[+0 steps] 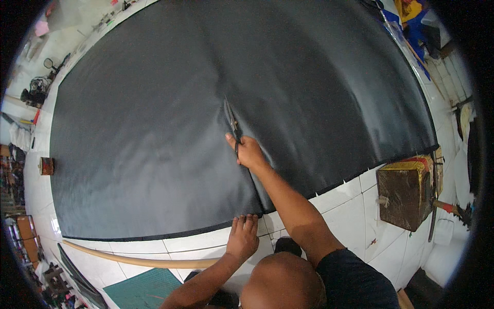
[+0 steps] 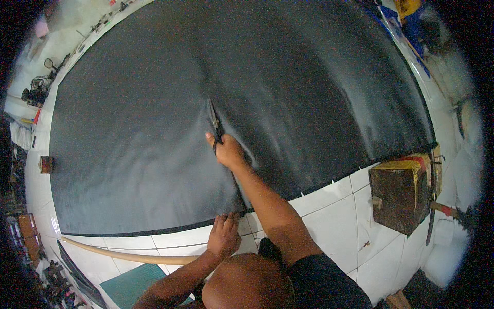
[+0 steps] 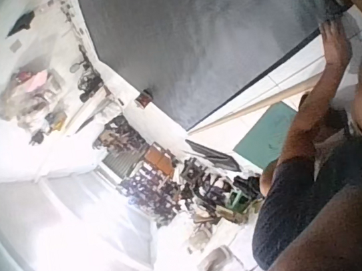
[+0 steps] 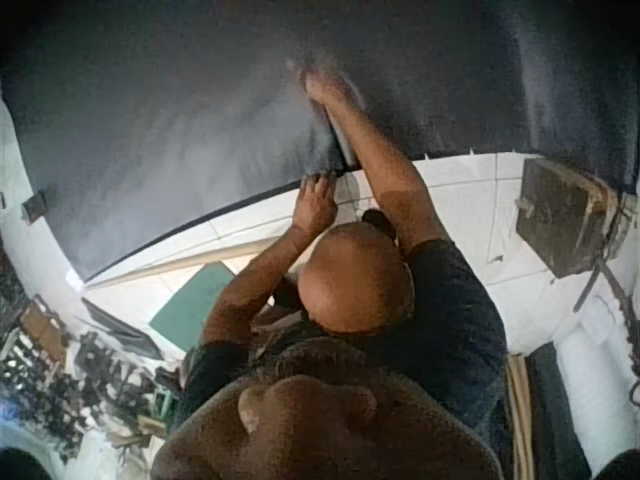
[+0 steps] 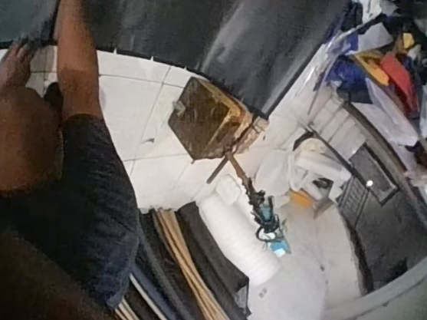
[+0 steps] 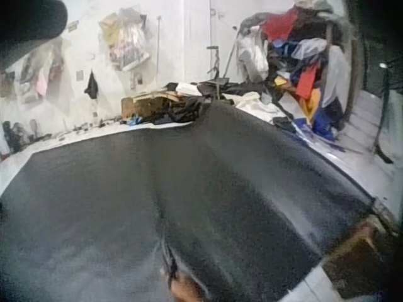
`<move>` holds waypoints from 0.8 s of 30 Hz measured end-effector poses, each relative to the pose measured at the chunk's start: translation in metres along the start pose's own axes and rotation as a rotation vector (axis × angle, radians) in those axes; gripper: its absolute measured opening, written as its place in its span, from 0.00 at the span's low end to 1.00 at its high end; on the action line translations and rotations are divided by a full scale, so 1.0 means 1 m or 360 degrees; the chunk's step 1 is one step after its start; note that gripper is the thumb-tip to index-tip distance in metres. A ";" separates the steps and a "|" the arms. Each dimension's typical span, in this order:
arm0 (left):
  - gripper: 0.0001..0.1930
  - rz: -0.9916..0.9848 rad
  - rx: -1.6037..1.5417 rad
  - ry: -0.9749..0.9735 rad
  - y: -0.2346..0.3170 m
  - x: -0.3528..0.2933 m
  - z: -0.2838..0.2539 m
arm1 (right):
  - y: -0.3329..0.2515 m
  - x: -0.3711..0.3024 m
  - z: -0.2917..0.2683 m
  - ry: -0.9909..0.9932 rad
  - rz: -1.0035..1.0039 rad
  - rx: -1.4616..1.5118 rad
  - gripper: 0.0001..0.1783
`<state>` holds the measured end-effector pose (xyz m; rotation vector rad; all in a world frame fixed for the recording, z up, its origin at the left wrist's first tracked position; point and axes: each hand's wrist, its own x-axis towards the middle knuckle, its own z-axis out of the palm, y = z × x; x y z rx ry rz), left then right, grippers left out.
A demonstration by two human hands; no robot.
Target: The person uses shears to cut through a large sheet of black fabric and moves a section of it to the side.
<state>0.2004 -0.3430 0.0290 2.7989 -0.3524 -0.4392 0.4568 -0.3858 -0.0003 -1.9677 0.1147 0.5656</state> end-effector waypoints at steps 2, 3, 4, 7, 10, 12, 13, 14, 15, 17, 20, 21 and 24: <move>0.31 -0.0004 -0.0064 -0.0037 -0.002 0.003 -0.003 | 0.003 0.004 0.000 -0.0055 -0.0013 0.0183 0.32; 0.32 0.0006 -0.0048 -0.0060 -0.001 0.004 -0.002 | 0.009 0.006 -0.003 -0.0025 -0.0029 0.0179 0.31; 0.32 0.0029 -0.0052 -0.0066 -0.002 0.003 -0.002 | 0.015 0.010 0.003 -0.0007 -0.0053 0.0197 0.31; 0.32 0.0071 -0.0174 -0.0041 -0.005 0.001 -0.010 | -0.003 0.025 0.004 -0.0020 -0.0031 0.0261 0.31; 0.32 0.0018 -0.0172 -0.0143 -0.008 0.000 -0.005 | -0.035 0.063 0.001 -0.0072 0.0046 0.0197 0.32; 0.31 0.0065 -0.0169 -0.0071 -0.011 -0.001 0.003 | -0.058 0.098 -0.001 -0.0083 0.0064 0.0188 0.34; 0.31 0.0068 -0.0161 -0.0076 -0.010 0.000 0.003 | -0.070 0.114 -0.002 -0.0074 0.0055 0.0220 0.34; 0.31 0.0070 -0.0153 -0.0082 -0.010 0.002 0.003 | -0.080 0.127 -0.003 -0.0064 0.0045 0.0253 0.34; 0.31 0.0066 -0.0206 -0.0047 -0.009 0.003 0.002 | -0.083 0.139 -0.004 -0.0047 0.0019 0.0274 0.33; 0.31 0.0062 -0.0252 -0.0082 -0.009 0.006 -0.003 | -0.084 0.157 -0.005 -0.0010 -0.0033 0.0312 0.31; 0.32 0.0026 -0.0290 -0.0096 -0.012 0.003 -0.007 | -0.080 0.158 0.005 -0.0040 -0.0041 0.0297 0.30; 0.32 0.0030 -0.0295 -0.0097 -0.012 0.002 -0.008 | -0.080 0.163 0.004 -0.0084 -0.0044 0.0292 0.30; 0.32 -0.0002 -0.0293 -0.0114 -0.011 0.003 -0.008 | -0.094 0.191 0.002 -0.0170 -0.0031 0.0318 0.31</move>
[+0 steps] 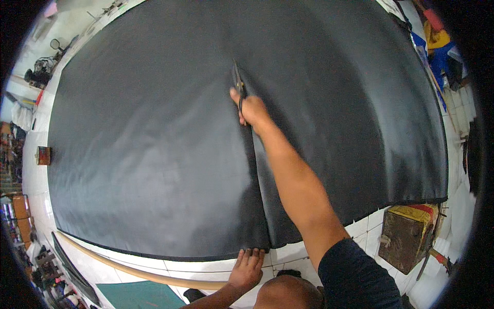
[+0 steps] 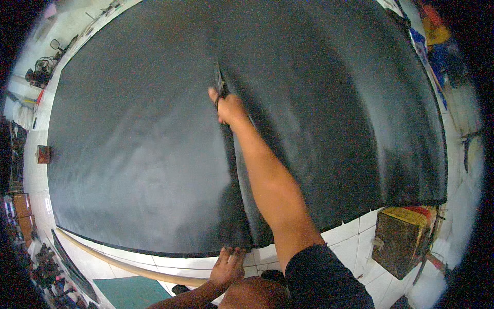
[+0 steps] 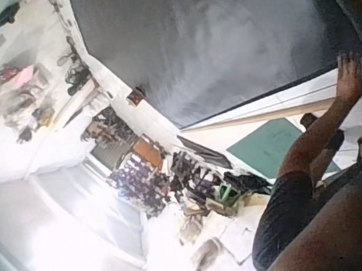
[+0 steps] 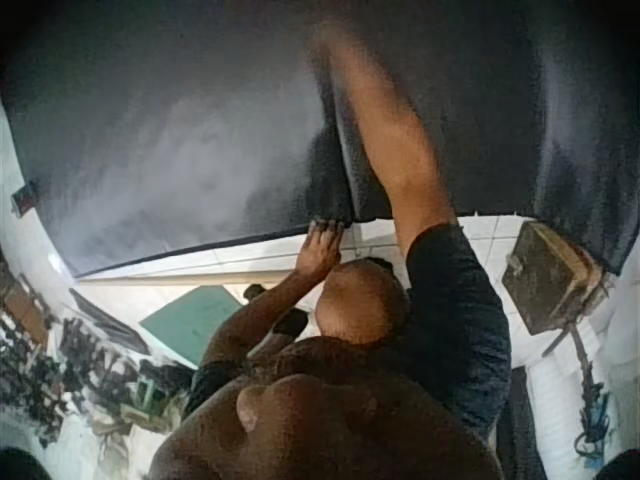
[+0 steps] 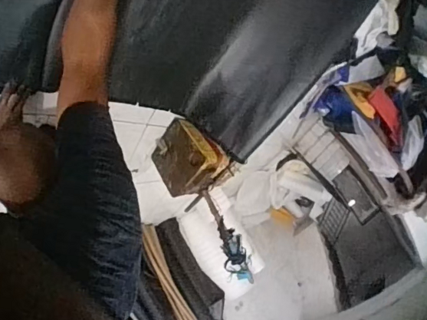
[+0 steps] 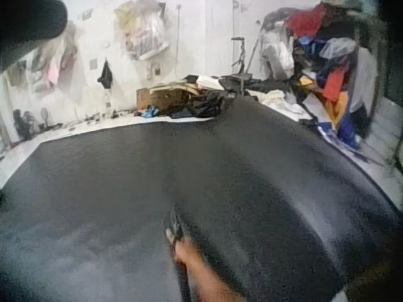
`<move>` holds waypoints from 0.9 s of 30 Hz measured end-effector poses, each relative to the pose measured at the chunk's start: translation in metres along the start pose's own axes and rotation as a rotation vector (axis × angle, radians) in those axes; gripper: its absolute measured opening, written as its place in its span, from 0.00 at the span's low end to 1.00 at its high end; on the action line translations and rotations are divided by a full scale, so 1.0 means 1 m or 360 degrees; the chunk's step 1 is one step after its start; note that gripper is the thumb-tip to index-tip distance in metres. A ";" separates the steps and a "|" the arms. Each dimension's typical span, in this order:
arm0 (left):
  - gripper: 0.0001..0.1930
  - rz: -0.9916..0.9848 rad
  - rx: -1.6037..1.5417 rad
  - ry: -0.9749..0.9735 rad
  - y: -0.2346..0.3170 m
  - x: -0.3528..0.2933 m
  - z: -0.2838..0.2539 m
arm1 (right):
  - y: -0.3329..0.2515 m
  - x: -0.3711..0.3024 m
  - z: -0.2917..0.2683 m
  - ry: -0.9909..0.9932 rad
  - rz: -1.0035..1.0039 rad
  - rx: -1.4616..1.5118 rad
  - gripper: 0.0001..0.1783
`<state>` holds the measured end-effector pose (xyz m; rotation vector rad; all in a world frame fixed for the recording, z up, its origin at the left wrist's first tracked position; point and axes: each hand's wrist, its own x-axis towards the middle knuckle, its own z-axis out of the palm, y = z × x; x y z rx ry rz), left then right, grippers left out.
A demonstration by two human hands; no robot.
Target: The person uses shears to cut through a large sheet of black fabric and moves a section of it to the side.
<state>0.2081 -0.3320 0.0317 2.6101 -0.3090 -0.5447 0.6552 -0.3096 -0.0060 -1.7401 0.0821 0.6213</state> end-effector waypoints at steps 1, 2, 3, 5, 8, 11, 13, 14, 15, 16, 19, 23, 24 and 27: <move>0.32 0.0007 0.0011 -0.0014 0.000 0.000 0.002 | -0.013 0.013 -0.002 0.0018 0.0012 0.0029 0.33; 0.32 0.0014 0.0022 -0.0028 0.001 -0.001 0.005 | -0.024 0.024 -0.004 0.0038 0.0025 0.0058 0.35; 0.32 0.0016 0.0039 -0.0037 -0.001 0.001 0.003 | -0.033 0.034 -0.002 0.0081 0.0018 0.0051 0.35; 0.30 0.0023 0.0074 -0.0077 0.000 0.004 -0.003 | -0.047 0.047 0.001 0.0176 0.0004 0.0035 0.34; 0.27 -0.0229 -0.0304 -0.0293 0.008 0.020 -0.041 | -0.029 0.064 -0.001 0.0127 -0.0062 0.0061 0.30; 0.24 -0.0626 -0.0448 0.0187 -0.028 0.066 -0.073 | -0.034 0.064 0.006 0.0047 -0.0008 0.0150 0.30; 0.23 -0.0514 -0.0560 0.0881 -0.078 0.163 -0.123 | -0.029 0.065 -0.003 0.0023 -0.0012 0.0105 0.29; 0.25 -0.0520 -0.0480 0.1081 -0.101 0.209 -0.152 | -0.029 0.066 -0.006 0.0008 -0.0025 0.0084 0.29; 0.30 -0.0474 -0.0057 0.1258 -0.131 0.256 -0.165 | -0.028 0.068 -0.010 0.0031 -0.0023 0.0087 0.28; 0.32 -0.0585 0.0101 0.1246 -0.151 0.290 -0.180 | -0.029 0.069 -0.006 0.0025 -0.0032 0.0098 0.28; 0.36 -0.0780 0.0330 0.1184 -0.178 0.332 -0.184 | -0.031 0.069 0.001 -0.0033 -0.0023 0.0067 0.29; 0.37 -0.0834 0.0335 0.1107 -0.184 0.337 -0.182 | -0.030 0.064 0.000 -0.0031 0.0015 0.0181 0.29; 0.38 -0.0864 0.0318 0.1074 -0.181 0.339 -0.181 | -0.029 0.065 -0.004 -0.0013 0.0003 0.0152 0.30; 0.38 -0.0885 0.0229 0.1018 -0.183 0.348 -0.187 | -0.032 0.069 -0.009 -0.0017 0.0071 0.0137 0.27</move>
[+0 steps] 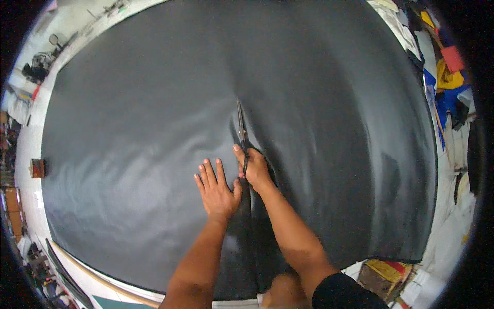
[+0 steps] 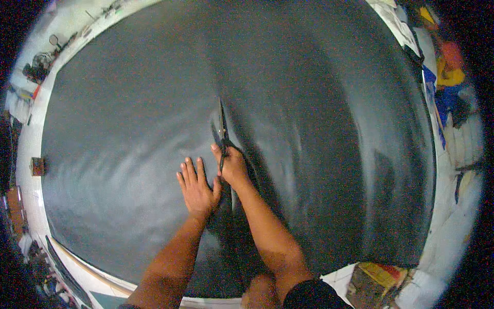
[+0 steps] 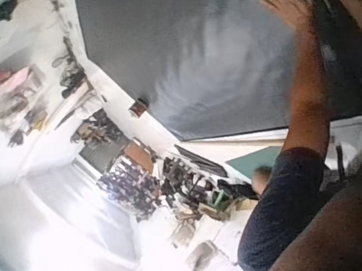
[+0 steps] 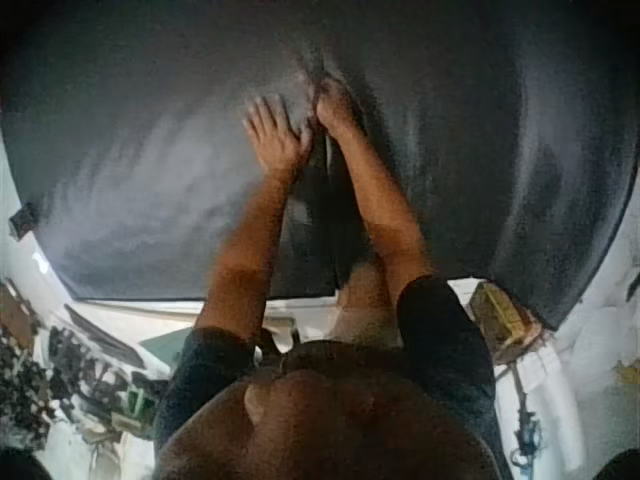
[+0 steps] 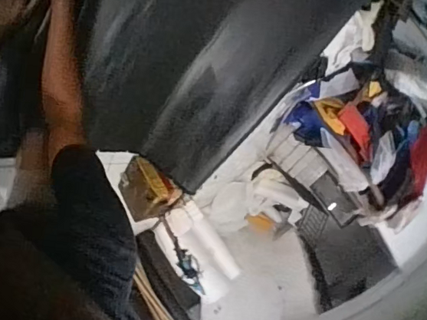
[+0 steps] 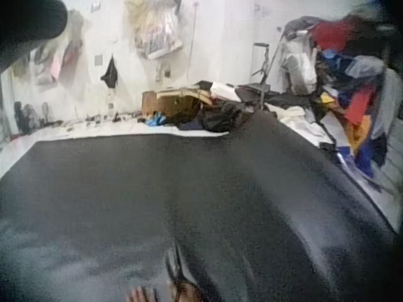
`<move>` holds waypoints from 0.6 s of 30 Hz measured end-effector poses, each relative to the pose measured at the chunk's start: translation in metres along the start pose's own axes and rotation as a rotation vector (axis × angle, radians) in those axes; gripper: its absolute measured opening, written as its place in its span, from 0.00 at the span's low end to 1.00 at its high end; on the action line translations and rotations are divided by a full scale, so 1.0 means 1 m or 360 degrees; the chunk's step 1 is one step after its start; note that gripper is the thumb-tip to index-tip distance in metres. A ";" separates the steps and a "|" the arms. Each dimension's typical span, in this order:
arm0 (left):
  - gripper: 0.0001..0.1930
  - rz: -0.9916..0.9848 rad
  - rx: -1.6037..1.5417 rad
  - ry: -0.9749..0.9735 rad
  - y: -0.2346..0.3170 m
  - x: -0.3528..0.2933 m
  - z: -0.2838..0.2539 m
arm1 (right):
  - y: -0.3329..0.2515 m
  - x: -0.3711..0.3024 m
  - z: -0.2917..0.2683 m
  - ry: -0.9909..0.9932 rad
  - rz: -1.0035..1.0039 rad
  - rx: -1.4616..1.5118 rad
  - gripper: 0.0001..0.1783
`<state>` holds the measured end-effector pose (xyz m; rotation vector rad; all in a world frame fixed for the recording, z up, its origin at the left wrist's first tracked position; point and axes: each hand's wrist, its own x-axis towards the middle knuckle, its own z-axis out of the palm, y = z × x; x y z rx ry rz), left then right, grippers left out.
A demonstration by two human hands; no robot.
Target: The person uses shears to cut through a large sheet of black fabric and moves a section of it to the side.
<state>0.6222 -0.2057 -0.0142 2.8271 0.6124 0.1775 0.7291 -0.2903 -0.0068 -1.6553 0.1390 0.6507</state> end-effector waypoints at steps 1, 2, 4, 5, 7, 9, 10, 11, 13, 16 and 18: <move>0.38 -0.0026 -0.0024 -0.0031 0.003 -0.002 0.000 | 0.000 -0.003 -0.002 -0.0034 0.0025 0.0081 0.26; 0.39 -0.0046 -0.0035 -0.0079 0.003 -0.003 -0.001 | 0.000 -0.004 -0.002 -0.0062 0.0052 0.0162 0.24; 0.39 -0.0070 -0.0042 -0.0131 -0.003 0.001 -0.006 | -0.007 -0.004 0.002 -0.0134 0.0066 0.0226 0.22; 0.39 -0.0083 -0.0040 -0.0161 -0.005 0.001 -0.005 | -0.009 -0.008 0.004 -0.0070 0.0176 0.0153 0.21; 0.40 -0.0083 -0.0033 -0.0206 -0.005 0.000 -0.005 | 0.000 -0.004 0.007 -0.0042 0.0118 0.0206 0.20; 0.39 -0.0084 -0.0040 -0.0223 -0.003 0.005 -0.004 | -0.009 0.010 0.004 -0.0008 0.0156 0.0056 0.21; 0.39 -0.0088 -0.0030 -0.0234 -0.004 0.006 -0.005 | -0.016 0.016 0.005 0.0007 0.0172 -0.0014 0.22; 0.40 -0.0090 -0.0019 -0.0244 -0.004 0.005 -0.007 | -0.019 0.023 0.009 0.0050 0.0143 -0.0070 0.22; 0.39 -0.0060 0.0004 -0.0246 -0.003 0.005 -0.004 | -0.029 0.049 0.017 0.0138 0.0046 -0.0178 0.24; 0.39 -0.0047 0.0009 -0.0249 -0.004 0.004 -0.001 | -0.053 0.085 0.011 0.0044 0.0023 -0.0140 0.25; 0.39 -0.0055 0.0012 -0.0247 -0.007 0.002 0.000 | -0.057 0.107 0.019 0.0113 0.0118 -0.0294 0.26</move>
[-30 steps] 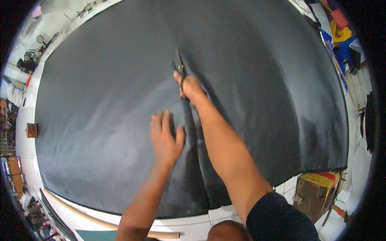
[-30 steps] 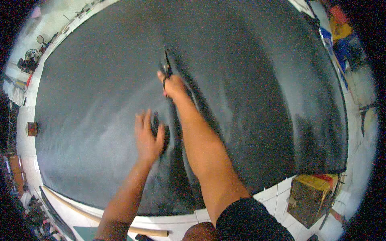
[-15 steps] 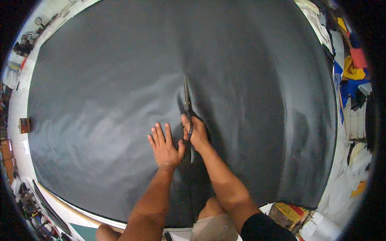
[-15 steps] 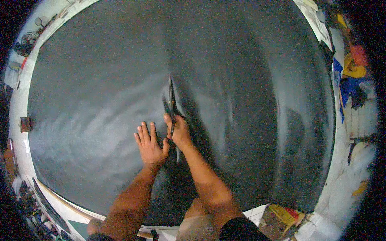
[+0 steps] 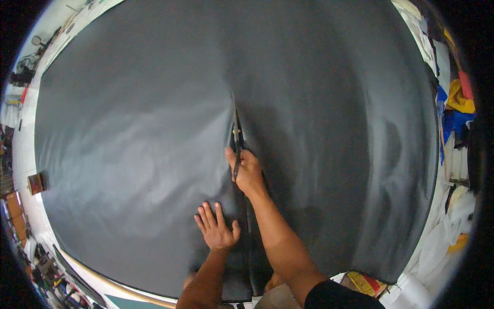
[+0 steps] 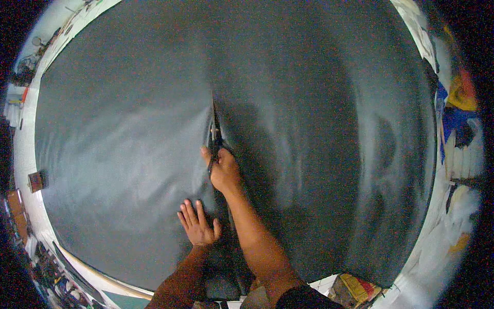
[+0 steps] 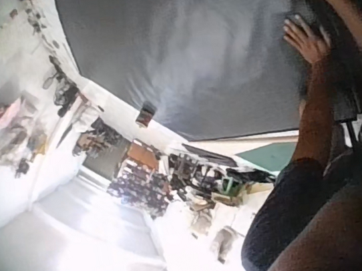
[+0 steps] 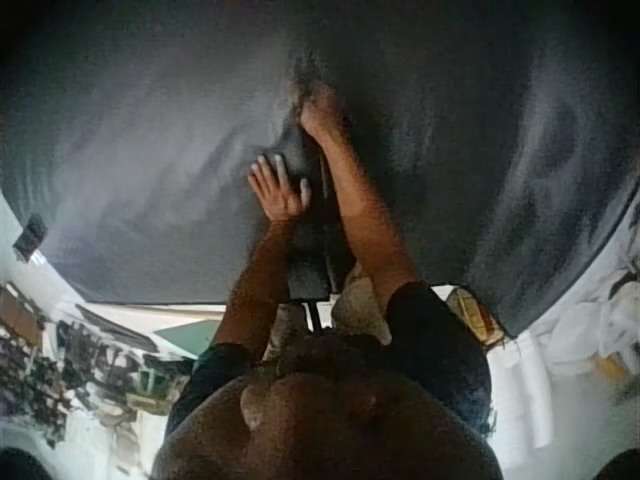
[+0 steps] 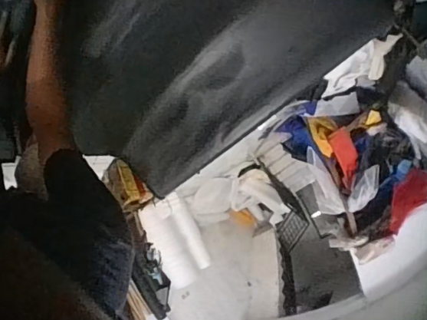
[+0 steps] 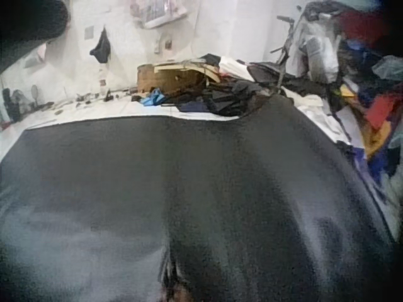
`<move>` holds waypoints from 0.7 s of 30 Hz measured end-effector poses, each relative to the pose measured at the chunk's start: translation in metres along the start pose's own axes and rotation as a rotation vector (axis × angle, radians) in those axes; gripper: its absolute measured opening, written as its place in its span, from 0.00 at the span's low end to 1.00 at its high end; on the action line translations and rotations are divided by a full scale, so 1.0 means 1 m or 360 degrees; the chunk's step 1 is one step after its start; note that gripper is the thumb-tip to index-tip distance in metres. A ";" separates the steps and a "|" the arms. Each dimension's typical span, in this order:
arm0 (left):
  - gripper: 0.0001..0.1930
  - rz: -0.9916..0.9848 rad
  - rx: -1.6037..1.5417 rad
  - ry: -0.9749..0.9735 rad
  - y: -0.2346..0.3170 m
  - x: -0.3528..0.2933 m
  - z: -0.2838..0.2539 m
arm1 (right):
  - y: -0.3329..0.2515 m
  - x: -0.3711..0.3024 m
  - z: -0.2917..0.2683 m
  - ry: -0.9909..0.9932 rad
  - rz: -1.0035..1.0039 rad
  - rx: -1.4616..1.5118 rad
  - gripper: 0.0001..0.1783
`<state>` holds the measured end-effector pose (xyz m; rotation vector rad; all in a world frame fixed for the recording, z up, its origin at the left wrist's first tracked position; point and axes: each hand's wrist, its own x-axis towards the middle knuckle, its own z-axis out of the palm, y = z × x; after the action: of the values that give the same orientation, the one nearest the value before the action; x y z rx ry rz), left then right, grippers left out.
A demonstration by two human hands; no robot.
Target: The person uses shears to cut through a large sheet of black fabric and moves a section of it to the side.
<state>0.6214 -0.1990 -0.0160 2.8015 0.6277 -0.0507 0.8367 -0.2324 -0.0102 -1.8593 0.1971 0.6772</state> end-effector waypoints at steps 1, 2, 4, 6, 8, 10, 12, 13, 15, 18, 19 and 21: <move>0.39 -0.0002 0.0002 -0.0015 0.000 0.000 0.001 | -0.004 0.009 0.002 0.0036 0.0047 -0.0080 0.27; 0.39 -0.0004 0.0005 -0.0029 0.001 0.001 0.004 | -0.007 0.016 0.001 0.0047 -0.0011 0.0026 0.27; 0.40 -0.0010 0.0013 -0.0069 -0.001 0.000 0.003 | -0.023 0.022 0.002 0.0049 -0.0118 0.0240 0.29; 0.42 0.0003 0.0008 -0.0108 -0.002 -0.001 0.003 | -0.024 0.041 0.007 0.0114 -0.0176 0.0140 0.30; 0.42 0.0022 -0.0012 -0.0101 -0.002 -0.001 0.003 | -0.037 0.059 0.006 0.0130 -0.0175 0.0076 0.31; 0.42 0.0024 -0.0013 -0.0093 -0.005 -0.002 0.005 | -0.060 0.074 0.002 0.0068 -0.0134 0.0039 0.32; 0.43 0.0036 -0.0016 -0.0096 -0.004 -0.002 0.005 | -0.063 0.093 0.003 0.0105 -0.0183 0.0026 0.32; 0.43 0.0035 -0.0021 -0.0106 -0.002 -0.002 0.005 | -0.064 0.102 0.002 0.0124 -0.0206 0.0018 0.33; 0.43 0.0017 -0.0013 -0.0127 0.000 -0.002 0.003 | -0.073 0.116 0.002 0.0098 -0.0180 0.0056 0.34; 0.39 0.0029 0.0021 -0.0024 -0.005 -0.004 0.006 | -0.099 0.127 0.006 0.0071 -0.0125 0.0072 0.35; 0.39 0.0025 0.0024 -0.0040 -0.004 -0.004 0.005 | -0.108 0.133 0.005 0.0075 -0.0107 0.0067 0.35; 0.39 0.0019 0.0034 -0.0079 -0.003 -0.004 0.002 | -0.123 0.155 0.005 0.0068 -0.0063 0.0012 0.38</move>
<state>0.6164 -0.1986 -0.0186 2.8150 0.6019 -0.1250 1.0163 -0.1516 0.0041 -1.8666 0.1897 0.6088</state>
